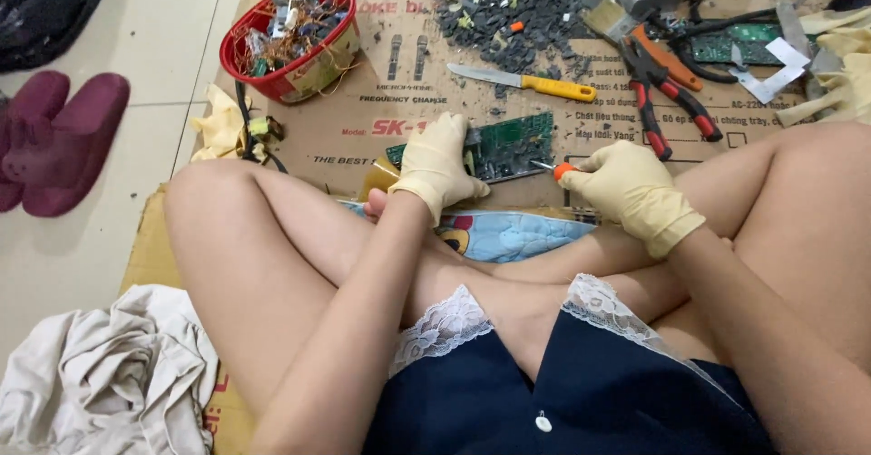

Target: The person sits on the floor and uses a screwdriver to remove components from a green circuit board. They place the removed parts into a red container and continue to scrape and pry at the board.

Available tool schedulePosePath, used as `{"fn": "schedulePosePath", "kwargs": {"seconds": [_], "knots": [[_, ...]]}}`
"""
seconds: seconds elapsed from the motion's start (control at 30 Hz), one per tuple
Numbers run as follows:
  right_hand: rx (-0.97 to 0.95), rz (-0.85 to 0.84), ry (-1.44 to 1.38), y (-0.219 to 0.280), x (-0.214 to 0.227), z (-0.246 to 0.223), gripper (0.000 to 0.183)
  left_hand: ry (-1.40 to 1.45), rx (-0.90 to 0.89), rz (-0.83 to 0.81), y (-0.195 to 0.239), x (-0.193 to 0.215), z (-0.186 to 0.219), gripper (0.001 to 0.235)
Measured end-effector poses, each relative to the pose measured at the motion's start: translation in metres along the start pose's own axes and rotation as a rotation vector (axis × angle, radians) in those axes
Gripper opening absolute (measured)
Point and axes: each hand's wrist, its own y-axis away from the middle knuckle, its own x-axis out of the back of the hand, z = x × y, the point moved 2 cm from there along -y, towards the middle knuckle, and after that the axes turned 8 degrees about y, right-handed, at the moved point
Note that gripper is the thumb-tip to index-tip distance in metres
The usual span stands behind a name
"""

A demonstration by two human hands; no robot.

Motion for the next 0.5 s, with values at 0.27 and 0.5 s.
{"fn": "schedulePosePath", "kwargs": {"seconds": [0.27,0.5], "knots": [[0.000,-0.047,0.144,-0.002,-0.012,-0.010,0.042,-0.096,0.018,-0.015,-0.019,-0.022,-0.006,0.065],[-0.048,-0.086,0.311,-0.028,-0.022,-0.034,0.039,-0.121,0.043,-0.032,-0.019,-0.027,0.002,0.067]]}}
